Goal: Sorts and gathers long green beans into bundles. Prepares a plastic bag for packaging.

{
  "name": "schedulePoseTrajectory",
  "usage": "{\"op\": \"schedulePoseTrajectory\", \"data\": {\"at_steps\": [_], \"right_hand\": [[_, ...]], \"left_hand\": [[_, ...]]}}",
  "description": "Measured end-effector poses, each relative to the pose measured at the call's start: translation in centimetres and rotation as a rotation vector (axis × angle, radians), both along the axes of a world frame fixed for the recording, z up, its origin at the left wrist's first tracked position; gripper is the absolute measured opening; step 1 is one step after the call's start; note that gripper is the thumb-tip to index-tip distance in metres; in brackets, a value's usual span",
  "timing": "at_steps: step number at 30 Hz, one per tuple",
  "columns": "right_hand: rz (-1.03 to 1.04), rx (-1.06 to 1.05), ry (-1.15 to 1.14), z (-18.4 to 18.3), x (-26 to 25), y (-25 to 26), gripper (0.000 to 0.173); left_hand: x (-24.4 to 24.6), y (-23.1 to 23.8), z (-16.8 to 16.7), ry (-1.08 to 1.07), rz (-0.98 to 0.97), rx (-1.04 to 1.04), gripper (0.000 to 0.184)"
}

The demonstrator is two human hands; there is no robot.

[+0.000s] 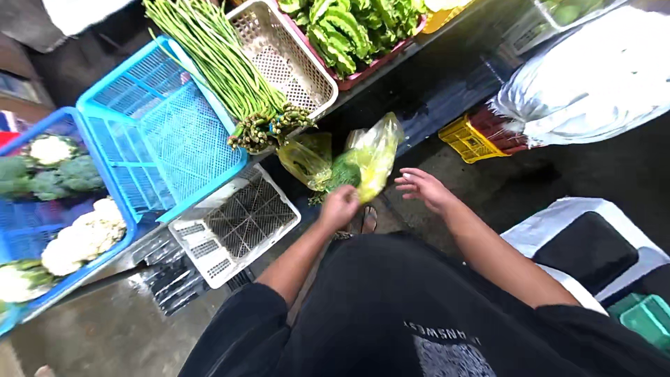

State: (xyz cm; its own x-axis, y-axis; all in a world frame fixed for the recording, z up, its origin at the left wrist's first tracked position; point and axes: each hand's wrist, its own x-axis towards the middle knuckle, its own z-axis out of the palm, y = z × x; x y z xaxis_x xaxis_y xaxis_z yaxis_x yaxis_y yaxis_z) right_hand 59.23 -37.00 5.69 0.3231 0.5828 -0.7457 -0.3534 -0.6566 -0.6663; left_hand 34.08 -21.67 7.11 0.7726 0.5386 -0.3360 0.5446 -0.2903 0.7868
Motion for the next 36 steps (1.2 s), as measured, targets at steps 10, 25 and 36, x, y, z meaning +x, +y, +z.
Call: {"op": "schedulePoseTrajectory", "data": {"at_steps": [10,25,36], "right_hand": [[0.151,-0.328,0.116,-9.1,-2.5,3.2,0.043],[0.547,-0.439,-0.461,-13.4,-18.0,27.1,0.093],[0.001,-0.044,-0.217,-6.0,-14.3,24.7,0.025]], "left_hand": [[-29.1,1.0,8.8,0.164,1.407,0.466,0.022],[-35.4,3.8,4.7,0.361,0.921,0.238,0.056],[-30.7,9.8,-0.9,0.210,0.551,-0.022,0.041]]}}
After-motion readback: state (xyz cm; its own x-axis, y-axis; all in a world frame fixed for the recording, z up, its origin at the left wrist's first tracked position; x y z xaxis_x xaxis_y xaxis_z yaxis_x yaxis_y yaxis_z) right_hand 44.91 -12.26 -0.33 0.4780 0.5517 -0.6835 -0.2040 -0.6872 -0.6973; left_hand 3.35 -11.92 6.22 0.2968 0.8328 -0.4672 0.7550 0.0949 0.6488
